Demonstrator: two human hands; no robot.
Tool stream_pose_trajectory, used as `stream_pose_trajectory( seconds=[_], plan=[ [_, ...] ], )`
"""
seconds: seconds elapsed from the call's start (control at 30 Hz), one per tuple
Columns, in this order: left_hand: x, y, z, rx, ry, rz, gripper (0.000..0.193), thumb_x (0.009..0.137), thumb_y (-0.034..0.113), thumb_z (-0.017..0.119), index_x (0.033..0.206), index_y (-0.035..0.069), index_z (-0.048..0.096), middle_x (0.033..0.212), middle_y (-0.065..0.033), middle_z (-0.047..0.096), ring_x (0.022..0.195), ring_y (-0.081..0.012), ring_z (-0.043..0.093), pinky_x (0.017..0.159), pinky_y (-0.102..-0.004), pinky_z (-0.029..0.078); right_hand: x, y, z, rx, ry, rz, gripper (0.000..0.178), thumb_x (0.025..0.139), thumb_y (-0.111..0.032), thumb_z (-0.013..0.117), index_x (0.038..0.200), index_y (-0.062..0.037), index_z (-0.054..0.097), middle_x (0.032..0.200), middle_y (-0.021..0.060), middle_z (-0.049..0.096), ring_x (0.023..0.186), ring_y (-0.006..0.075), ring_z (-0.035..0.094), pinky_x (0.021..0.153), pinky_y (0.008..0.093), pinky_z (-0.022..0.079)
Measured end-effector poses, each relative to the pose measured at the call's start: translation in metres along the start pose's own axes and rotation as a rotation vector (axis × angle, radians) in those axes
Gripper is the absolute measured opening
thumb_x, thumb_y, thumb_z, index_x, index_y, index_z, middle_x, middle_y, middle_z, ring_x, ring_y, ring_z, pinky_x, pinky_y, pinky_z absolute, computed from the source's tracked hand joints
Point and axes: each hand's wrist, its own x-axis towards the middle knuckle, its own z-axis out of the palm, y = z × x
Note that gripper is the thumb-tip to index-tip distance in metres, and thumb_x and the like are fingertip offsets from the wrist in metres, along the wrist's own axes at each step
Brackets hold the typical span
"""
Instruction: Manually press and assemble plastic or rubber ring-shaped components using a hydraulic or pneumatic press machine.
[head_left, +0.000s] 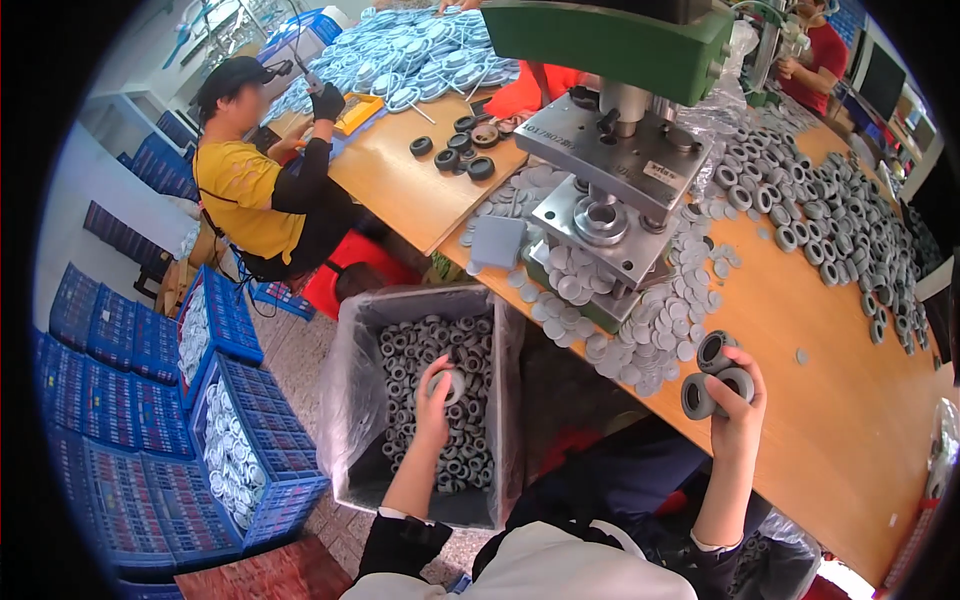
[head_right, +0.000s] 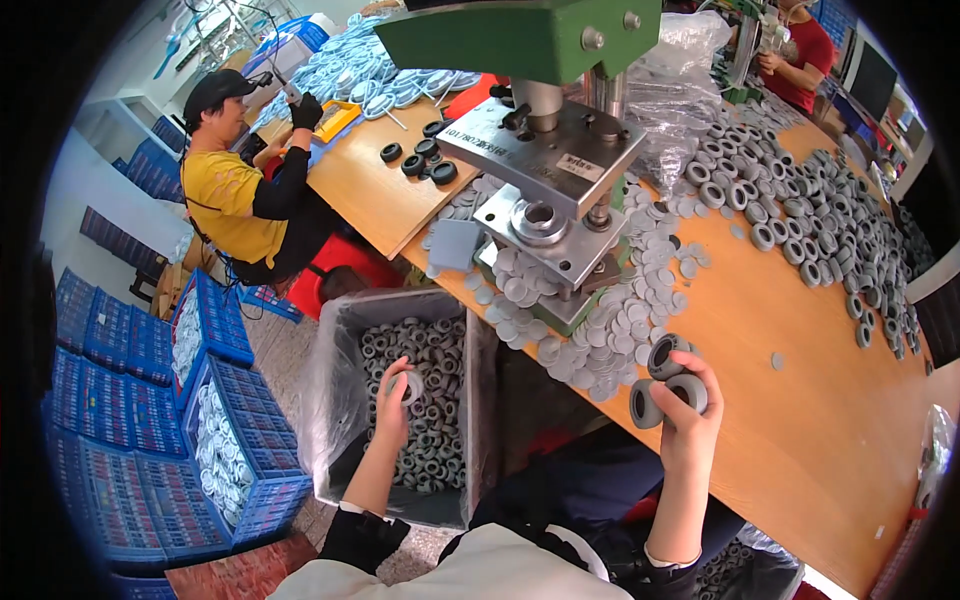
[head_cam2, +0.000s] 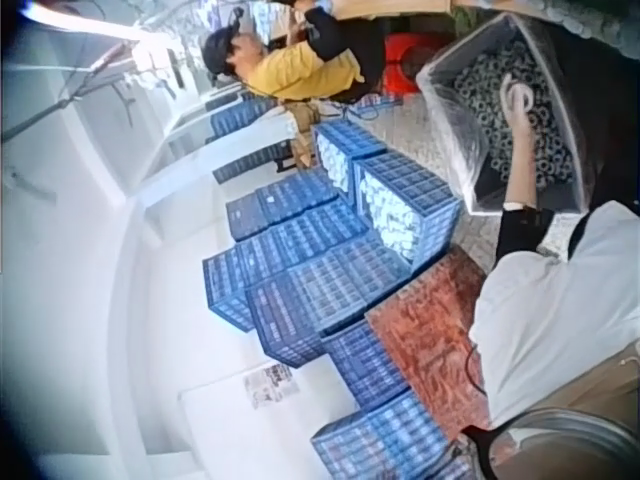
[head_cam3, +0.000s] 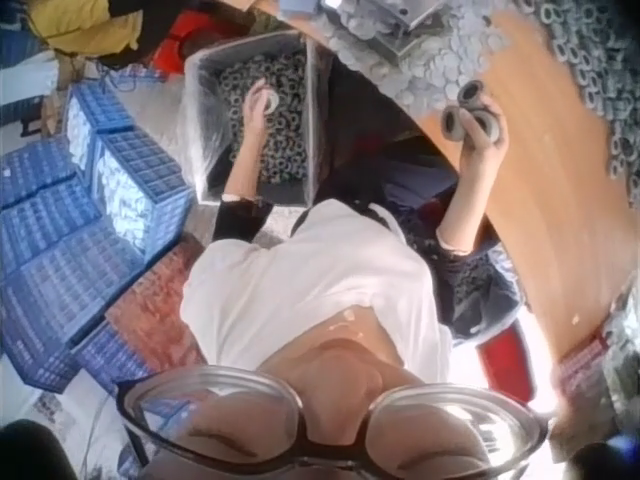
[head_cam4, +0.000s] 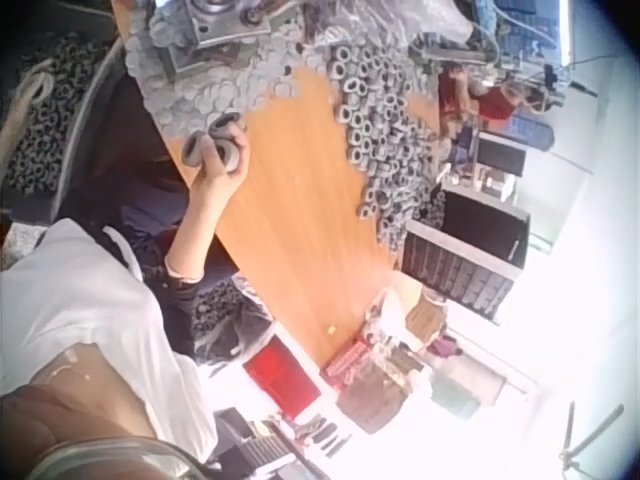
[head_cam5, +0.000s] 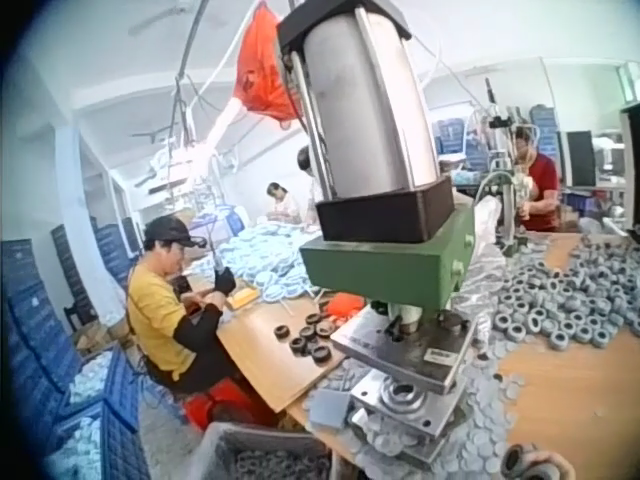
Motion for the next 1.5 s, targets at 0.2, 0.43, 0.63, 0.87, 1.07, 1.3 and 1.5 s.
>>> stream_pose_trajectory(
  seconds=[0.2,0.43,0.63,0.87,1.07,1.3,1.5],
  plan=[
    [-0.010,-0.051,-0.094,1.261,0.352,-0.241,0.061,0.075,0.046,0.068,0.127,0.019,0.051,0.127,-0.0180,0.034,0.114,-0.0327,0.039,0.096,-0.0370,0.034,0.007,0.016,0.011,0.217,-0.073,0.194,0.040,0.066,0.009,0.064,0.104,-0.0026,0.056,0.090,0.0064,0.055,0.082,0.0156,0.055,0.072,0.0278,0.046],
    [0.010,-0.035,-0.017,0.777,0.126,0.370,0.046,0.075,0.004,0.065,0.119,0.007,0.051,0.112,-0.0117,0.044,0.100,-0.0214,0.047,0.088,-0.0307,0.040,0.007,0.017,0.010,0.378,-0.140,0.243,0.043,0.068,0.008,0.062,0.108,-0.0047,0.052,0.096,0.0090,0.054,0.085,0.0198,0.056,0.072,0.0337,0.050],
    [-0.009,0.063,0.176,0.391,-0.313,0.783,0.035,0.071,-0.009,0.061,0.104,0.002,0.059,0.102,-0.0124,0.061,0.093,-0.0251,0.061,0.080,-0.0321,0.049,0.005,0.010,-0.010,0.398,-0.164,0.179,0.043,0.065,0.007,0.063,0.105,-0.0057,0.052,0.097,0.0097,0.055,0.087,0.0211,0.057,0.073,0.0341,0.051],
    [0.009,0.056,0.316,0.645,-0.656,1.083,0.052,0.069,-0.004,0.057,0.120,0.003,0.050,0.129,-0.0143,0.046,0.123,-0.0320,0.040,0.099,-0.0407,0.035,-0.009,-0.011,-0.043,0.392,-0.059,0.026,0.043,0.063,0.008,0.064,0.103,-0.0051,0.053,0.099,0.0094,0.054,0.088,0.0194,0.055,0.077,0.0299,0.049],
    [-0.033,0.086,0.296,-0.018,-0.854,0.602,0.072,0.071,0.020,0.071,0.132,0.003,0.036,0.142,-0.0201,0.023,0.132,-0.0351,0.022,0.103,-0.0498,0.026,-0.006,-0.017,-0.049,0.187,-0.011,0.017,0.053,0.064,0.007,0.065,0.114,-0.0053,0.053,0.099,0.0048,0.052,0.087,0.0139,0.052,0.076,0.0253,0.044],
    [-0.032,0.078,0.282,-0.152,-0.768,0.429,0.065,0.066,0.014,0.078,0.123,0.010,0.047,0.139,-0.0171,0.025,0.125,-0.0308,0.035,0.098,-0.0390,0.036,0.003,-0.009,-0.004,0.091,-0.268,0.099,0.060,0.075,0.003,0.059,0.131,-0.0054,0.041,0.098,0.0044,0.051,0.089,0.0133,0.051,0.081,0.0249,0.044],
    [-0.039,0.083,0.251,-0.390,-0.723,0.093,0.041,0.072,0.003,0.068,0.111,0.007,0.057,0.136,-0.0161,0.034,0.122,-0.0253,0.041,0.094,-0.0338,0.039,0.000,-0.009,0.012,0.097,-0.354,0.212,0.052,0.079,-0.002,0.059,0.129,-0.0058,0.044,0.106,0.0075,0.052,0.098,0.0142,0.051,0.085,0.0274,0.044]
  ],
)
